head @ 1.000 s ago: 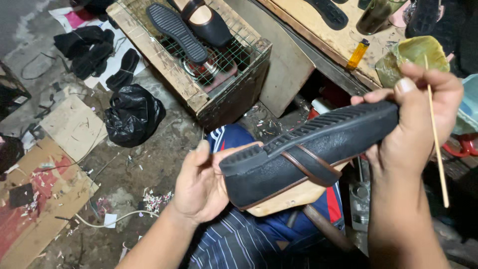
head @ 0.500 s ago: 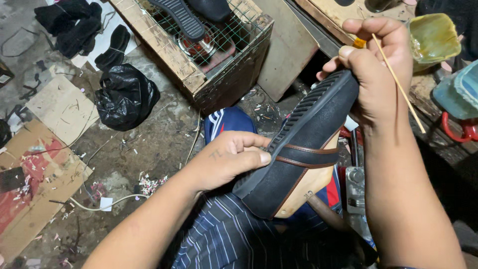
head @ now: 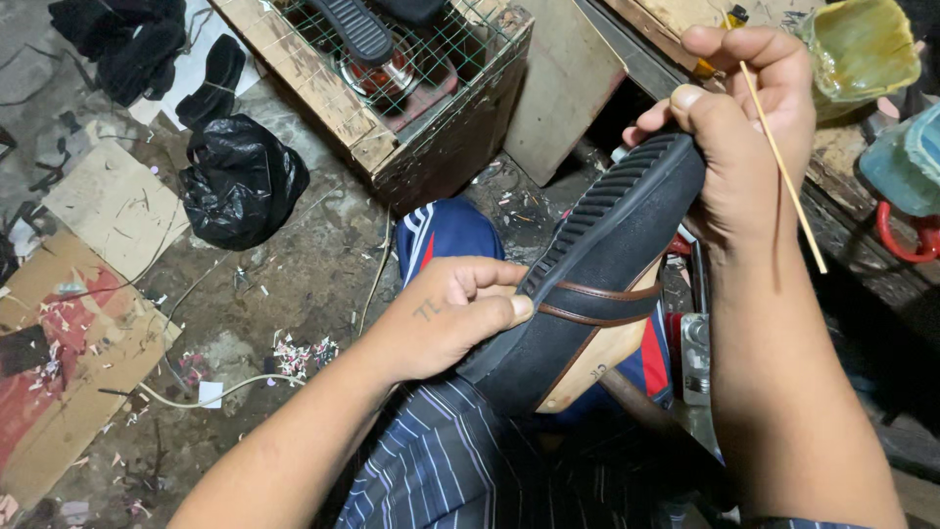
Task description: The person sits on the floor and applies glue with a thin wooden stick along the edge of a shoe sole, then dips the stick into a glue container. They align the sole with the shoe upper, press the two together firmly by hand, and tap and press the bonded sole with a wooden mallet-like tool to secure it.
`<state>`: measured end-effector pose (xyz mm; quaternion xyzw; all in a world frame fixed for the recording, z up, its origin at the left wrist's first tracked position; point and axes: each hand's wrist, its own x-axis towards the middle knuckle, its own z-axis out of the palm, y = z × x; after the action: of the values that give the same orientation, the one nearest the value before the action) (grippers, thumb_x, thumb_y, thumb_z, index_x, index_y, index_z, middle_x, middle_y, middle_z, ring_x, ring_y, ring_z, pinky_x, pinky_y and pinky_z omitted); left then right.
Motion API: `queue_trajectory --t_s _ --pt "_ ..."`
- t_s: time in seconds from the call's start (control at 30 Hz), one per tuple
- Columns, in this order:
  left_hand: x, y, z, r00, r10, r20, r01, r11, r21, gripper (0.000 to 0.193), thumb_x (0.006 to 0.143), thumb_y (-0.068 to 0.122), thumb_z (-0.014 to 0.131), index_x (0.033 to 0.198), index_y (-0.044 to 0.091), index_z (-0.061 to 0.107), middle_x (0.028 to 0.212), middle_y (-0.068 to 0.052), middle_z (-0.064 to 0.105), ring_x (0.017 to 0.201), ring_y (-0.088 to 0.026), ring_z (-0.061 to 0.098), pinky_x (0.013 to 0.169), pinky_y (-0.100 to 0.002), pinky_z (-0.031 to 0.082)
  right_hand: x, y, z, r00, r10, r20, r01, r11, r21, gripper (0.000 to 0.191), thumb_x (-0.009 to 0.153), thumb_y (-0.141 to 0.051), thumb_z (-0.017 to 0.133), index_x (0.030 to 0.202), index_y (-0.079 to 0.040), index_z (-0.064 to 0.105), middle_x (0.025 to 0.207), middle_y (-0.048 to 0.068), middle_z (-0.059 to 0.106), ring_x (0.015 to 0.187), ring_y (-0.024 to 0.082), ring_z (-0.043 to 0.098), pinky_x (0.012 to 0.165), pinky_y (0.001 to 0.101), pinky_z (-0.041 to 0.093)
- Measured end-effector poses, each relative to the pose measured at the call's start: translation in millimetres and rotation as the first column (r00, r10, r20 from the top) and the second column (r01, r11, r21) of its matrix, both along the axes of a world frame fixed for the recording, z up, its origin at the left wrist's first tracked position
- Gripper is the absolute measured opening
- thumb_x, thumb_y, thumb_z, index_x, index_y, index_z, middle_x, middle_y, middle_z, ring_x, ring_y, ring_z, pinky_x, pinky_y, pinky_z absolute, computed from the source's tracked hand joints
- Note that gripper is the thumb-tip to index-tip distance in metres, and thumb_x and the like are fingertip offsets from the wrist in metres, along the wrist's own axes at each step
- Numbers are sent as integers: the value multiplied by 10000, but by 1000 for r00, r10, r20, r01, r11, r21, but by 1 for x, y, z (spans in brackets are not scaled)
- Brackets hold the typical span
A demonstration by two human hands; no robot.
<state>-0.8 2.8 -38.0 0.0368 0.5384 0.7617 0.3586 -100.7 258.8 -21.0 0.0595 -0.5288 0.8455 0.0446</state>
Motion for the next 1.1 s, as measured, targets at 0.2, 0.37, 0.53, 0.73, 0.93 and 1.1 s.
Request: queue_trajectory --t_s 0.2,0.37,0.53,0.73,0.93,1.1 --pt "1 -1 -6 999 37 -15 -38 994 -101 415 913 132 634 1266 -84 671 1019 -73 770 848 -77 694 777 -247 560 4 -1 -8 999 -41 -29 40 999 -28 367 998 127 527 1300 -39 402 1341 166 545 836 225 675 806 440 648" --pt "-6 -10 -24 999 0 35 7 979 -202 353 888 148 645 1134 -79 757 912 -52 771 753 -74 676 701 -241 550 13 0 -54 987 -135 81 138 990 -30 339 965 78 589 1234 -59 435 1253 152 580 861 212 679 770 409 621" --pt "-20 -18 -55 980 -65 190 118 951 -286 300 874 152 655 1031 -64 791 850 -54 781 700 -101 684 677 -262 553 32 9 -102 969 -195 153 147 949 279 355 948 10 648 1249 -32 464 1118 121 640 862 170 688 795 326 593" --pt "-25 -19 -67 965 -185 185 236 922 -307 294 896 159 663 1011 -70 807 831 -38 766 682 -84 662 662 -263 540 56 64 -77 920 -383 90 268 777 569 271 1031 -86 562 1284 -17 629 1169 81 747 957 136 712 852 280 564" --pt "-32 -8 -61 961 -115 250 189 936 -295 301 881 128 643 1050 -65 801 868 -62 801 697 -96 689 672 -263 547 64 189 -3 743 -527 -412 610 280 741 105 1056 -57 687 1138 7 682 1191 100 723 1072 133 674 992 301 545" --pt "-30 7 -63 966 -89 243 158 946 -282 311 891 128 624 1048 -78 795 864 -91 803 706 -123 705 681 -283 555 39 249 -10 782 -566 -260 416 164 895 139 1003 -135 747 1117 -57 752 1077 69 742 981 187 688 916 316 541"
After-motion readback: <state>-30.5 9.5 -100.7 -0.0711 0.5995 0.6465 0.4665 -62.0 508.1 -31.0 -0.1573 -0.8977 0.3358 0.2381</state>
